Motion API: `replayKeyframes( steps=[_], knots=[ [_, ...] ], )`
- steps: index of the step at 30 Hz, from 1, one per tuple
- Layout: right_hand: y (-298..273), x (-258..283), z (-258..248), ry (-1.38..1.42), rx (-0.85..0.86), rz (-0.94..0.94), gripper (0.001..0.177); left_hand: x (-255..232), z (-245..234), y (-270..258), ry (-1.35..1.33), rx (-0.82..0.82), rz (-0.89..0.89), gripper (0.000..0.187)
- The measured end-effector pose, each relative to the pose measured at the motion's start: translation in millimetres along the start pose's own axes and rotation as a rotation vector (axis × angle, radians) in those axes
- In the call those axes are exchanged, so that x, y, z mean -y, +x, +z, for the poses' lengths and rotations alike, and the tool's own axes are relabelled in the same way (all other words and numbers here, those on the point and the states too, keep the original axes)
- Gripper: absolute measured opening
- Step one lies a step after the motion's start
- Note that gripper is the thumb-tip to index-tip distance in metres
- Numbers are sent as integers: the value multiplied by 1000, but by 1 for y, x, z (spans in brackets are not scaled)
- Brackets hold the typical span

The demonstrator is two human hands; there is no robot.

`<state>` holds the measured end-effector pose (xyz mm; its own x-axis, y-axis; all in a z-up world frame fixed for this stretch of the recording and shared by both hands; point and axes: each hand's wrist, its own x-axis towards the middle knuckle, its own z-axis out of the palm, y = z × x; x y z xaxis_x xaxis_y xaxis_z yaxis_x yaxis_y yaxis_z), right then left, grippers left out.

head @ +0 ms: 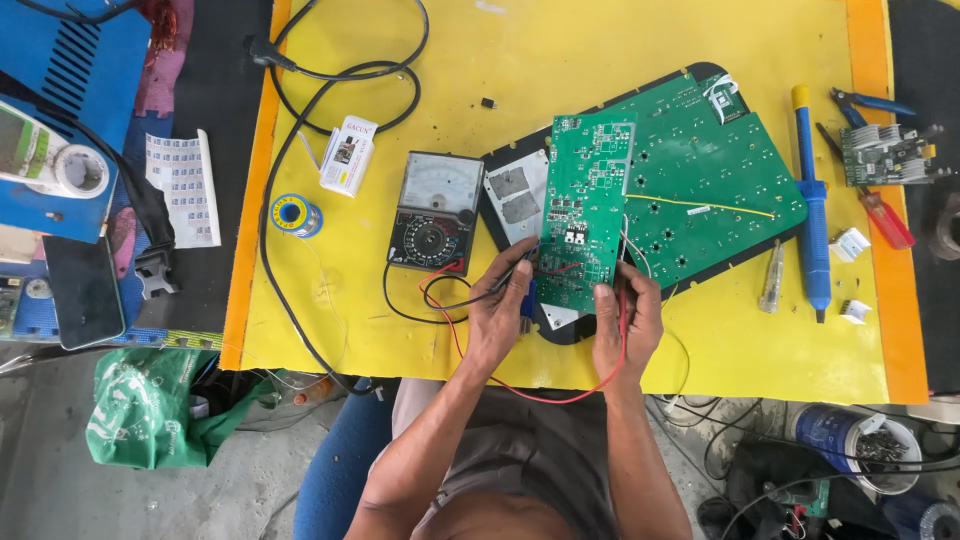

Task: The person uses a multimeter to test a green circuit board, touching probes to various points on the board. They then use a screwdriver to adjust components on the board while it rests on a yellow workbench.

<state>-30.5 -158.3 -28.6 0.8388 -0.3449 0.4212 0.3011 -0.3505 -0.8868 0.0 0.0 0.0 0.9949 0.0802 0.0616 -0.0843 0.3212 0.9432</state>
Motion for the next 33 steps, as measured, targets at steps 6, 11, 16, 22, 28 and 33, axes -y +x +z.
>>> replayKeyframes(
  steps=[6,11,16,22,28,33],
  knots=[
    [-3,22,-9,-58,-30,-194,30,-1,-6,0,78,-3,13,30],
    [6,14,-33,-248,-269,-207,28,2,-10,5,93,19,12,29],
    [24,16,-58,-577,-219,-103,37,4,-7,7,98,10,15,29],
    [39,28,-55,-415,-107,330,65,3,-4,8,132,-18,30,27],
    [35,0,-51,-289,-149,317,71,-11,0,2,263,-25,40,28],
    [45,-6,-56,-247,-113,325,67,-17,12,-6,308,-68,16,29]
  ],
)
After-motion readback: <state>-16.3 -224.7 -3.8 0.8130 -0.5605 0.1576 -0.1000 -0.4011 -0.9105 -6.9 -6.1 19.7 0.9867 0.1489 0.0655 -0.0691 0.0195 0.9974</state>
